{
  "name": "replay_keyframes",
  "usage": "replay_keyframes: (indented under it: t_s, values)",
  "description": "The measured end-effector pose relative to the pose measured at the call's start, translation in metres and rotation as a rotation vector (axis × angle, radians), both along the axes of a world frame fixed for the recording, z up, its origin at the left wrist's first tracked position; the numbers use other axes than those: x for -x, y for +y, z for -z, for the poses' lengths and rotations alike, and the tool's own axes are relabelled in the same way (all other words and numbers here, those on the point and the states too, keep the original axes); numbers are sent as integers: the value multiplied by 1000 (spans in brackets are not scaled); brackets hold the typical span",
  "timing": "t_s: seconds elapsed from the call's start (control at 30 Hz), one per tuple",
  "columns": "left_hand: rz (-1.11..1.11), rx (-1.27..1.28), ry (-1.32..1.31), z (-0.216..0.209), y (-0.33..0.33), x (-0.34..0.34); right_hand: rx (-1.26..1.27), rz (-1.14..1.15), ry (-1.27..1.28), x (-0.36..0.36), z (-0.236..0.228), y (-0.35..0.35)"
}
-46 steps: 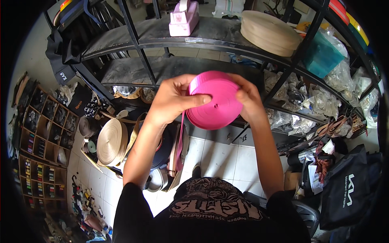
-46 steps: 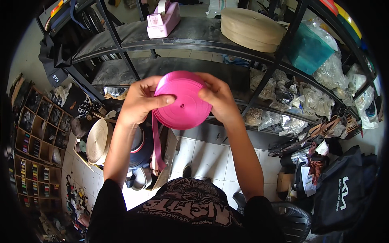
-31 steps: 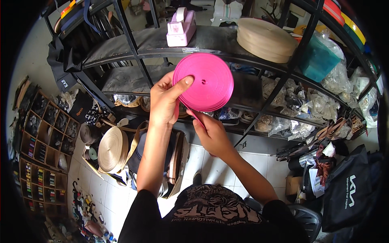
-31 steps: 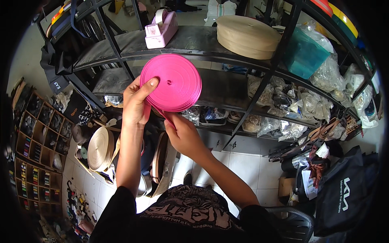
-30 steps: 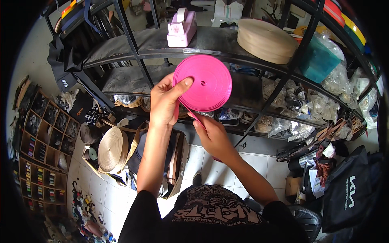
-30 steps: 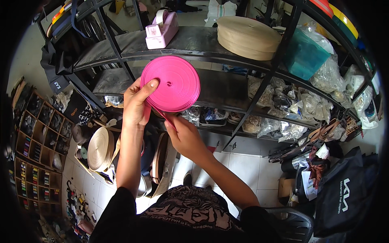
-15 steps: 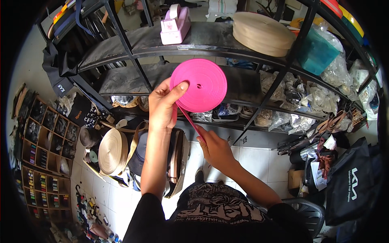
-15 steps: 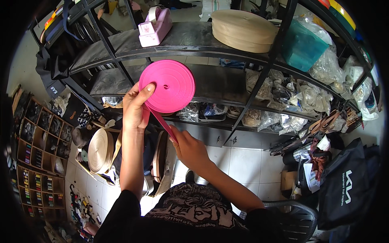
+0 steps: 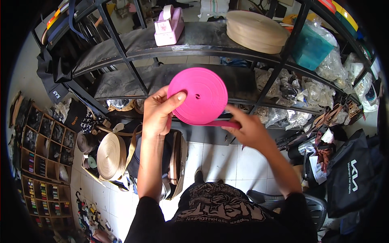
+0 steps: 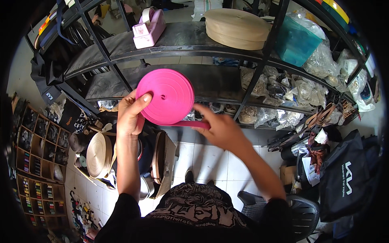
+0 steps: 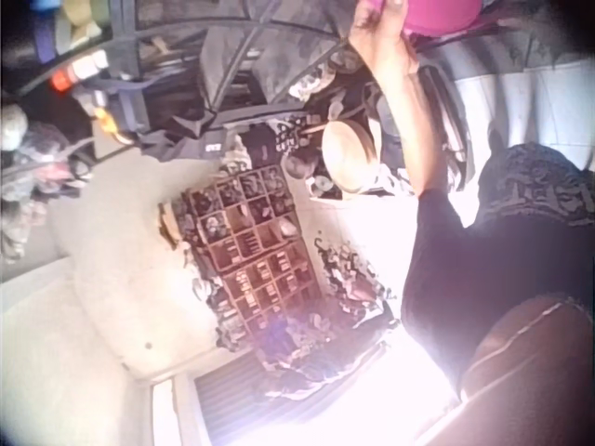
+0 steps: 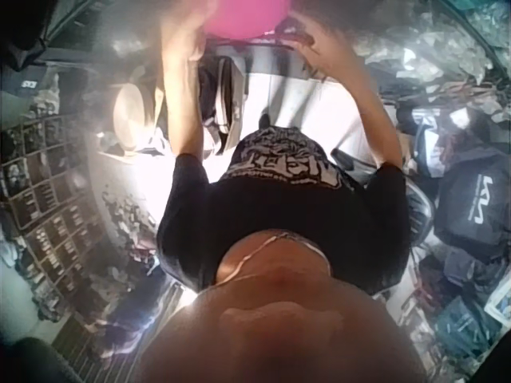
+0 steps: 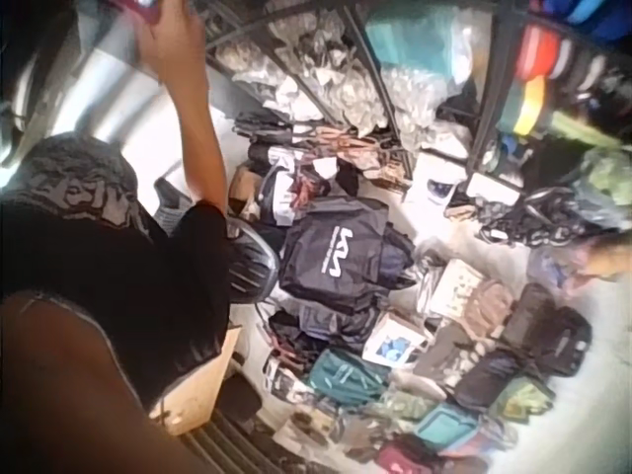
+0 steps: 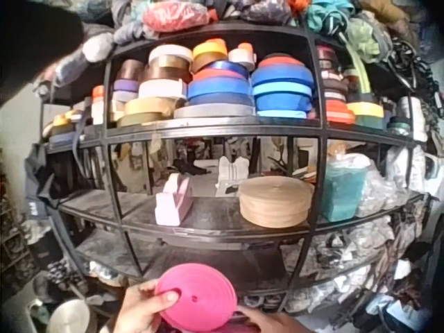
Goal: The person organizes rolls of webbing, winding loose straps and placing the rolls onto the storage shelf by hand.
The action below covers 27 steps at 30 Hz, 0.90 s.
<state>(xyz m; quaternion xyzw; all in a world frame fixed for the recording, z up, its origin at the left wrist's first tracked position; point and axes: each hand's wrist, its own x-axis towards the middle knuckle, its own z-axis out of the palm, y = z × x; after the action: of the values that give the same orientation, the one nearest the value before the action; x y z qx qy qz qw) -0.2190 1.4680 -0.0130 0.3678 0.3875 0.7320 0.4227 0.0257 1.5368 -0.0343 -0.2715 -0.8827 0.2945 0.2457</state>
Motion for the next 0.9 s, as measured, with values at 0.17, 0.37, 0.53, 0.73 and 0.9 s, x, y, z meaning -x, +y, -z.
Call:
replay_keyframes:
  t_s: [0.17,0.37,0.53,0.73,0.9]
  values:
    - [235,203,35,-1,2,2,137,16,123,1,-47,7]
    - [481,380,177,-9,11,0,0,-274,100,4,-29,25]
    - [436,638,469,-3,22,-9,552,-260,404,0,42,30]
    - [-22,-427,1414,-14,17,-43,1346,-224,563,-11,81,27]
    - [426,-252,1499,-17,36,-55,1345,-347,372,-15,68,26]
